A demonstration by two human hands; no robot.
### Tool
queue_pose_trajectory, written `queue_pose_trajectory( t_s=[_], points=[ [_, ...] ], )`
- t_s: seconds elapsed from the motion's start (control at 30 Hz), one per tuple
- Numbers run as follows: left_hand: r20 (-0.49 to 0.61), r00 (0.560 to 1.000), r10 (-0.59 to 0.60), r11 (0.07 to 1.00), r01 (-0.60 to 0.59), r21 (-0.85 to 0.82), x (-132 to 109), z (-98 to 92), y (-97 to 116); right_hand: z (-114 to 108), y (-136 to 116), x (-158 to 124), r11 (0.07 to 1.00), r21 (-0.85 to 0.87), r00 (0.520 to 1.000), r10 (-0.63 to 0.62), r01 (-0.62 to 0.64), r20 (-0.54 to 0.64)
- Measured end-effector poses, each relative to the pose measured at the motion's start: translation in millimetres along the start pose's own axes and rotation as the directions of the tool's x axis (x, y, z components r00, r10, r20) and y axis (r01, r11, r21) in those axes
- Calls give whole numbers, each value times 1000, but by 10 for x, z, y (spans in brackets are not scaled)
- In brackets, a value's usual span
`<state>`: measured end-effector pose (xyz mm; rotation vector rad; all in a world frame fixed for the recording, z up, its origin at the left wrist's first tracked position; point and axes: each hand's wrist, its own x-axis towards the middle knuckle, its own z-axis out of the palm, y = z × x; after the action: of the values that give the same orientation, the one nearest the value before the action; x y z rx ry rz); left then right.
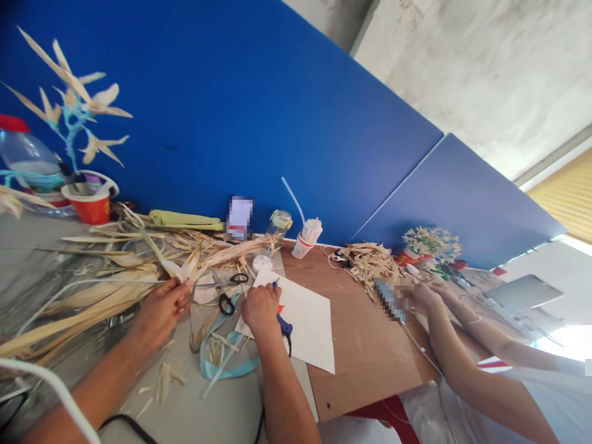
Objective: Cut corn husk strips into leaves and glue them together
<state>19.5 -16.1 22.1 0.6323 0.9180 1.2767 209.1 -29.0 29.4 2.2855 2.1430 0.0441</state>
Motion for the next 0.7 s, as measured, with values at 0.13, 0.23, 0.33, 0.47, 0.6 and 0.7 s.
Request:
queue_pose_trajectory(
  t_s=[0.13,0.23,0.33,0.47,0.6,0.7],
  points=[
    [-1,1000,14,1000,-14,-3,9,-18,-31,33,-22,18,999,-22,999,25,-24,27],
    [8,1000,29,999,-29,-18,15,-30,-41,9,-56,13,999,-32,998,37,-36,42],
    [16,999,39,999,-39,-18,14,-30,-35,-67,-63,-21,998,-23,998,57,-57,15],
    [30,999,44,999,-44,-17,20,-22,-41,-252,27,-29,978,170,984,140,-120,-114],
    [18,999,45,999,-44,-14,41,-29,-67,-469,159,34,725,673,946,301,-145,-120],
    [24,999,35,999,-35,-13,46,-42,-79,-552,165,63,545,833,953,291,-91,-86]
  ],
)
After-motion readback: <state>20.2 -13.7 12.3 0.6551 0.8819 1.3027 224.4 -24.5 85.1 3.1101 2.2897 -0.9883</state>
